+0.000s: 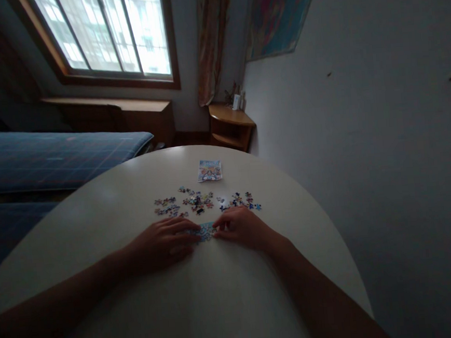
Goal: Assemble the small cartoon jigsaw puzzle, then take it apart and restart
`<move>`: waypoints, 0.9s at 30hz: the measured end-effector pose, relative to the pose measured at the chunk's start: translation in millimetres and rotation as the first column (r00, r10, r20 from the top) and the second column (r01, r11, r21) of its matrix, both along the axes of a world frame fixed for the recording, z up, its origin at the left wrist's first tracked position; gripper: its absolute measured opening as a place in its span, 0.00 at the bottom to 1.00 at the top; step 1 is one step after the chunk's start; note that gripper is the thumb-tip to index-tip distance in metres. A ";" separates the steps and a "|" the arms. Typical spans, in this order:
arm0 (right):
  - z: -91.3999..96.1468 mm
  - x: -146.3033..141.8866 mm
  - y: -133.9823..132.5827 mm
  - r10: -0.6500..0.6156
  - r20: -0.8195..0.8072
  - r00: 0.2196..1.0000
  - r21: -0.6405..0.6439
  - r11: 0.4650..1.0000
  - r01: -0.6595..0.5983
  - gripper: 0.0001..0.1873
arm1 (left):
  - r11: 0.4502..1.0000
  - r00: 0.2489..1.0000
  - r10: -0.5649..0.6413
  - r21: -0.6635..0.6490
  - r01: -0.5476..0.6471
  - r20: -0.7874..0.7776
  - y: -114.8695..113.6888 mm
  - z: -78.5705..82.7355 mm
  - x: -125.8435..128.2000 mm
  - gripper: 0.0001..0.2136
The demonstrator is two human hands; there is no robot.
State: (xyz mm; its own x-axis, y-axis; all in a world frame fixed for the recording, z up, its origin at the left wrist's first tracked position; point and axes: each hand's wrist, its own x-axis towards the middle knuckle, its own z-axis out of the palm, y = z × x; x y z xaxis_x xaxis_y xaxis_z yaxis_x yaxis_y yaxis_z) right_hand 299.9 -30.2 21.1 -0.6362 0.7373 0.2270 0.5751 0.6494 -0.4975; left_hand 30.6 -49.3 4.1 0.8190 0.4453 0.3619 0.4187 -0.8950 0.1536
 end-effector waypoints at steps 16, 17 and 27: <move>1.8 1.8 -2.6 -0.029 -0.018 0.999 -0.050 0.998 0.028 0.06 | 1.000 1.000 0.004 0.018 -0.004 0.002 0.1 -0.5 -0.3 0.11; 1.7 2.6 -2.5 -0.025 -0.027 0.999 -0.061 0.998 0.023 0.06 | 1.000 1.000 0.005 0.024 -0.005 0.002 0.1 -0.5 -0.1 0.11; 0.6 1.2 -3.0 0.048 0.046 0.998 -0.051 0.998 -0.046 0.06 | 1.000 1.000 -0.003 0.023 0.003 0.000 -0.5 -0.1 0.0 0.11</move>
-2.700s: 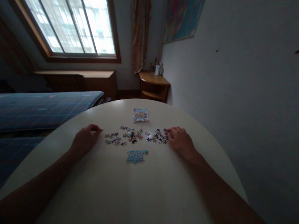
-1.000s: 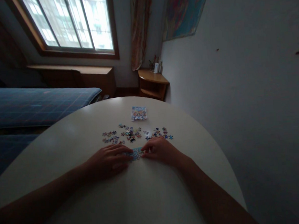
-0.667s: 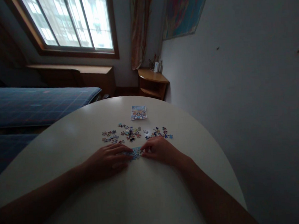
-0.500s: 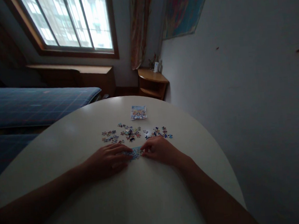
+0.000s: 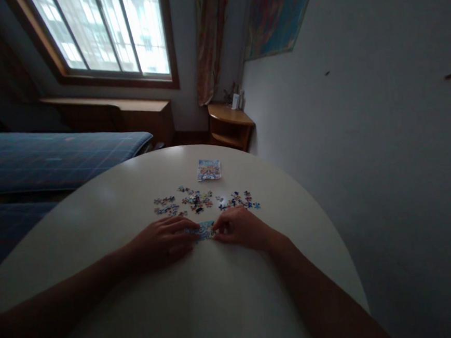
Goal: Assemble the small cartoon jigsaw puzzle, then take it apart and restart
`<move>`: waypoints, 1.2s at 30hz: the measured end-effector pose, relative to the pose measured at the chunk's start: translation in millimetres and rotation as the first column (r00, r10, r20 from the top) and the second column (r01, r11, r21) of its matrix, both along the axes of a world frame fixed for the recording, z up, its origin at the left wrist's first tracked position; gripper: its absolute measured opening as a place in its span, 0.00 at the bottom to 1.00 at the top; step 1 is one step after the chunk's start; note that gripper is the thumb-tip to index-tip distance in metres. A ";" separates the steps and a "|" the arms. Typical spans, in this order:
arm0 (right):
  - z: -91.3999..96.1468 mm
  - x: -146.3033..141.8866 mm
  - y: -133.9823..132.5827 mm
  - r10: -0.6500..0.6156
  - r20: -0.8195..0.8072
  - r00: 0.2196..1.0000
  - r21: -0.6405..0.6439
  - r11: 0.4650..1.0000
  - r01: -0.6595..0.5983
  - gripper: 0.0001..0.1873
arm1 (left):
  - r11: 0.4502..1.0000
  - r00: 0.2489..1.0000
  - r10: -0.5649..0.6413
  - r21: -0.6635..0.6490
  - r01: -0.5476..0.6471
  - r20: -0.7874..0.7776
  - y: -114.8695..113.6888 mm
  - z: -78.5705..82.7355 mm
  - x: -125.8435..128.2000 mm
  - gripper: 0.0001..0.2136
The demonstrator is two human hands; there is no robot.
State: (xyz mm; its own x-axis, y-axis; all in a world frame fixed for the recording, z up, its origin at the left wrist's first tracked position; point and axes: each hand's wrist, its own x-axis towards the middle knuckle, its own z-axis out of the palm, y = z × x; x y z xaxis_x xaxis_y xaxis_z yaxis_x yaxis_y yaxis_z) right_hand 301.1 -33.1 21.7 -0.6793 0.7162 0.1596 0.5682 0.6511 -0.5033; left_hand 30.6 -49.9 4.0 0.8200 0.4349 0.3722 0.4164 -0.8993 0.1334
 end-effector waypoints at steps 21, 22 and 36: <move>2.1 -3.1 -3.8 0.064 0.012 0.998 0.047 0.997 -0.064 0.08 | 1.000 1.000 0.009 -0.012 -0.009 -0.012 -1.0 1.6 1.5 0.11; 1.2 -2.7 -3.5 0.068 0.006 0.998 0.043 0.997 -0.068 0.08 | 1.000 1.000 0.010 -0.014 -0.010 -0.015 -0.9 1.4 1.6 0.11; 6.1 3.9 -4.6 0.098 -0.035 0.995 0.033 0.995 -0.097 0.11 | 0.999 1.000 0.006 -0.037 -0.007 -0.030 0.2 -0.9 0.7 0.12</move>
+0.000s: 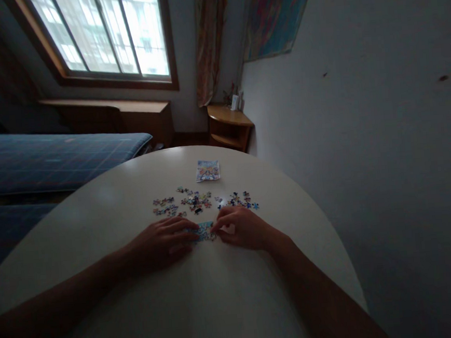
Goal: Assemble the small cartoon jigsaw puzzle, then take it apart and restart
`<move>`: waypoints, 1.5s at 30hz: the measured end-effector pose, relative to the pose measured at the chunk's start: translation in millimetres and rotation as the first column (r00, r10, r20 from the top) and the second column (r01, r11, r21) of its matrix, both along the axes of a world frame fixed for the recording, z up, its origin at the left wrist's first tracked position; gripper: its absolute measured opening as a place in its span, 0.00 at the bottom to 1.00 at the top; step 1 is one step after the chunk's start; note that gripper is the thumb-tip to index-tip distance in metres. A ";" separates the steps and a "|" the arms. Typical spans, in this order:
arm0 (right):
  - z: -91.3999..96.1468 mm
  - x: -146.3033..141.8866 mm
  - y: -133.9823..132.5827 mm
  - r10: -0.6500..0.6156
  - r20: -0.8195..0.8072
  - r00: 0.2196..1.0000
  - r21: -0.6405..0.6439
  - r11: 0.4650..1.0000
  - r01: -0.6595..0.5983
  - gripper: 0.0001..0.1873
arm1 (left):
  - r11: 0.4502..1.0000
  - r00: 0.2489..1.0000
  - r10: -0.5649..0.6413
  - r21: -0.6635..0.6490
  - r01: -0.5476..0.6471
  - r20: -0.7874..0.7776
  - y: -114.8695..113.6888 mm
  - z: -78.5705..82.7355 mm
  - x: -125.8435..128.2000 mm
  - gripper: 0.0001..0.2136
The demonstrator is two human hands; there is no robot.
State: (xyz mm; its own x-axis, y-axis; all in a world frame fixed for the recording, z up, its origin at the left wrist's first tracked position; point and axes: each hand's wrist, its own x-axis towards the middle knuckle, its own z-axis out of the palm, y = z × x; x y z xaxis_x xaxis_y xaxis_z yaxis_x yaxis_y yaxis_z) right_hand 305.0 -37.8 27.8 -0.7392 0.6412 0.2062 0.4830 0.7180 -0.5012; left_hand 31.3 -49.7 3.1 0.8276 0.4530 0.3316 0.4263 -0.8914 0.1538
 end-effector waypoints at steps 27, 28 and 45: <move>-12.6 75.0 37.3 -0.772 0.041 0.634 0.122 0.634 0.764 0.10 | 0.998 0.999 -0.049 -0.027 0.049 0.022 1.0 -2.0 -2.1 0.12; -12.5 74.8 37.0 -0.768 0.052 0.638 0.114 0.640 0.760 0.10 | 0.999 0.999 -0.048 -0.024 0.049 0.022 0.8 -2.0 -2.1 0.12; -8.7 71.2 36.6 -0.798 0.065 0.599 0.104 0.602 0.792 0.10 | 0.998 0.998 -0.062 0.015 0.061 0.018 1.6 -1.2 -1.9 0.13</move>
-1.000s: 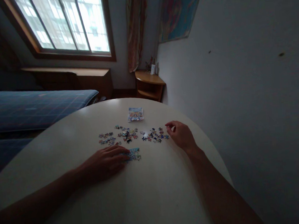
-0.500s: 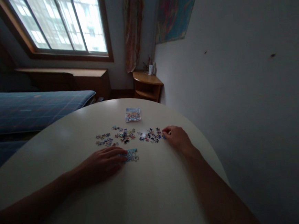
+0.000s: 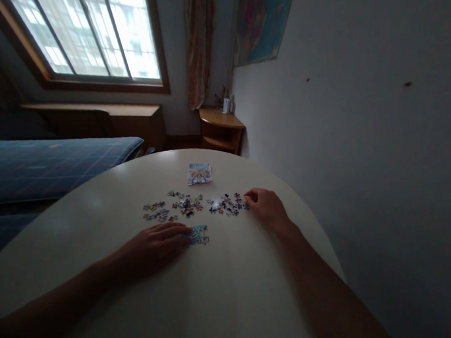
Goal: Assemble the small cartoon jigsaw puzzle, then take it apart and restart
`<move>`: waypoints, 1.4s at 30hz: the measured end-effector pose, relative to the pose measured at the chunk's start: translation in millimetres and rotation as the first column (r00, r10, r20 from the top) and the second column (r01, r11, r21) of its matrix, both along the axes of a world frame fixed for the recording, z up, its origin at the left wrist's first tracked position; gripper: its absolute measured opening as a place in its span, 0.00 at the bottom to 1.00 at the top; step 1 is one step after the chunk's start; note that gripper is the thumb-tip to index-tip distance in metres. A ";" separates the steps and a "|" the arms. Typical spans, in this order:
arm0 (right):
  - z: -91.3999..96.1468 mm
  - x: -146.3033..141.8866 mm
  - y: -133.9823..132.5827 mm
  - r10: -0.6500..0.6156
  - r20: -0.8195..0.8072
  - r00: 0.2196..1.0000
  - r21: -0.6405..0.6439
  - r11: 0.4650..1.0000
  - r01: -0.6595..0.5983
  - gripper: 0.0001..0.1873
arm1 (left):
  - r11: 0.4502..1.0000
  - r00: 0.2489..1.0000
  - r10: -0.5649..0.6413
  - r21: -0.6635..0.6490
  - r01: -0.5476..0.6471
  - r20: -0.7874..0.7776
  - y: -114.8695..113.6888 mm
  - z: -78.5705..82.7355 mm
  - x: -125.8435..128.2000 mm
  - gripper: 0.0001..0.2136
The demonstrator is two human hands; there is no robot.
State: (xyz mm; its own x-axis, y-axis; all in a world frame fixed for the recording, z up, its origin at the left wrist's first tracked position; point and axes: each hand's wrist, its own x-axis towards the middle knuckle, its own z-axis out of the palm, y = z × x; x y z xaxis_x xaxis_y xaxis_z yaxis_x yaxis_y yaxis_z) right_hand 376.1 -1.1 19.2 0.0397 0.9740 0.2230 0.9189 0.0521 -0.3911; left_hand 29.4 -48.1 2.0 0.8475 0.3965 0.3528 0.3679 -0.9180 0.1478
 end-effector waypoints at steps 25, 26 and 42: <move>1.6 11.0 -1.2 0.031 0.054 0.998 -0.070 0.997 -0.027 0.10 | 1.000 0.999 0.030 0.006 -0.030 0.015 0.8 -2.0 -0.3 0.11; 0.6 9.0 -0.8 0.036 0.058 0.998 -0.070 0.997 -0.032 0.10 | 1.000 1.000 0.026 0.005 -0.026 0.014 1.0 -2.1 -0.1 0.11; -5.5 -11.1 -1.7 0.108 0.059 0.992 0.017 0.994 -0.109 0.11 | 1.000 1.000 -0.003 0.001 0.003 0.025 0.2 0.8 -0.6 0.10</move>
State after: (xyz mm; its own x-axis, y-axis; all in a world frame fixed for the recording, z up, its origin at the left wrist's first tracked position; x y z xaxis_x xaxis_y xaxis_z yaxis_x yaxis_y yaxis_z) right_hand 365.0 -2.8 13.7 -0.0792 0.9672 0.2414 0.9286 0.1596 -0.3350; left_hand 28.8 -47.9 2.8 0.8395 0.3939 0.3743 0.3616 -0.9191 0.1563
